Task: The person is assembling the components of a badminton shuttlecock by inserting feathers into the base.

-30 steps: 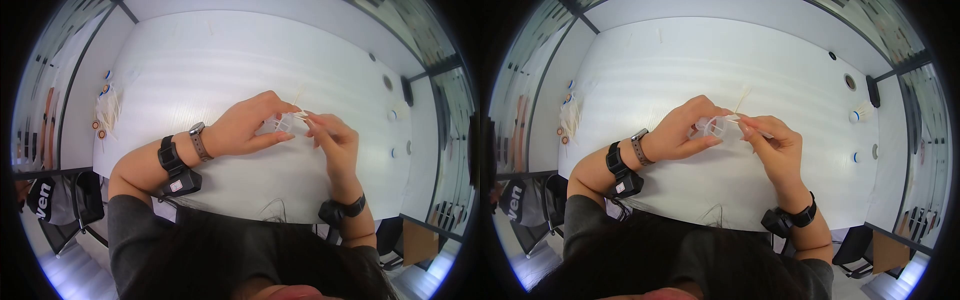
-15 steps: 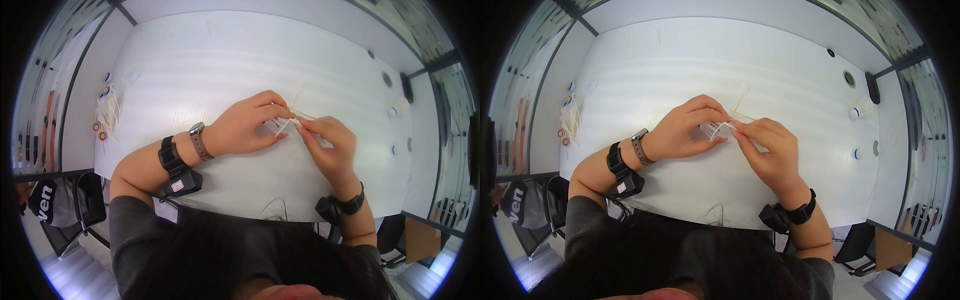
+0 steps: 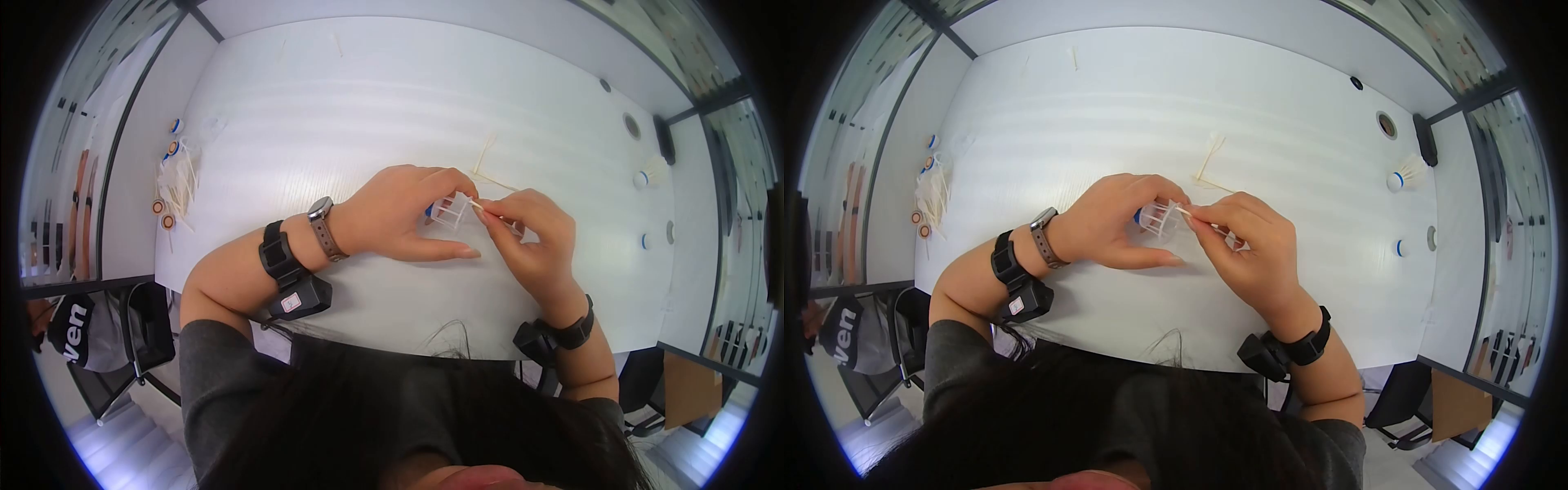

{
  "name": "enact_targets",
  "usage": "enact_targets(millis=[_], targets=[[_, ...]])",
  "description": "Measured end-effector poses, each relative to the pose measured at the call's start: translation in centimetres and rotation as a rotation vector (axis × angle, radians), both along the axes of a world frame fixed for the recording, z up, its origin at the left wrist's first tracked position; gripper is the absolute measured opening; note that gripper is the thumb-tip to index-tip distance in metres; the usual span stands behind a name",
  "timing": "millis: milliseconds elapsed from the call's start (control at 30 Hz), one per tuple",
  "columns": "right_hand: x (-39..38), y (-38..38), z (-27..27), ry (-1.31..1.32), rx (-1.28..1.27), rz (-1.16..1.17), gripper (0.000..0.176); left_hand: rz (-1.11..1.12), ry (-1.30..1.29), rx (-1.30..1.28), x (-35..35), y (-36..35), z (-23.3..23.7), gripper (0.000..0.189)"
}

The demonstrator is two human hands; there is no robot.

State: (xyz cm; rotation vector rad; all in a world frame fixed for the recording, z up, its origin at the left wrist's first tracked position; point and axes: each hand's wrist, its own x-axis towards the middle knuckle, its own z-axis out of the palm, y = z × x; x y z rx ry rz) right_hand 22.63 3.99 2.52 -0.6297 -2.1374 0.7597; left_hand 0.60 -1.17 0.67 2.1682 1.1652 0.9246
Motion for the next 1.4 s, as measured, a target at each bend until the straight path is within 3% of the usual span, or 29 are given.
enact_targets(millis=[133,400,567,733,1067,1200,1400], targets=[[0.1,0.0,0.0,0.043,-0.097,-0.002,0.011,-0.059,-0.144,-0.042,-0.2,0.3,-0.6,0.038],[0.6,0.2,0.3,0.139,-0.666,0.095,0.007,-0.052,-0.167,-0.049,0.0,0.2,0.0,0.040],[0.6,0.4,0.9,0.107,-0.886,0.104,0.008,-0.081,-0.216,-0.011,0.0,0.2,-0.5,0.040],[0.7,0.6,0.5,0.157,-0.958,0.164,0.009,-0.087,-0.185,-0.034,-0.2,0.2,-0.4,0.040],[0.7,0.4,0.5,0.154,-0.912,0.164,0.008,-0.082,-0.203,-0.044,-0.2,0.1,-0.4,0.039],[0.3,-0.1,0.3,0.156,-0.673,0.096,0.007,-0.069,-0.200,-0.037,-0.1,0.1,-0.2,0.040],[0.2,-0.2,0.1,0.061,-0.099,-0.007,0.012,-0.036,-0.175,-0.027,-0.2,0.1,-0.1,0.040]])
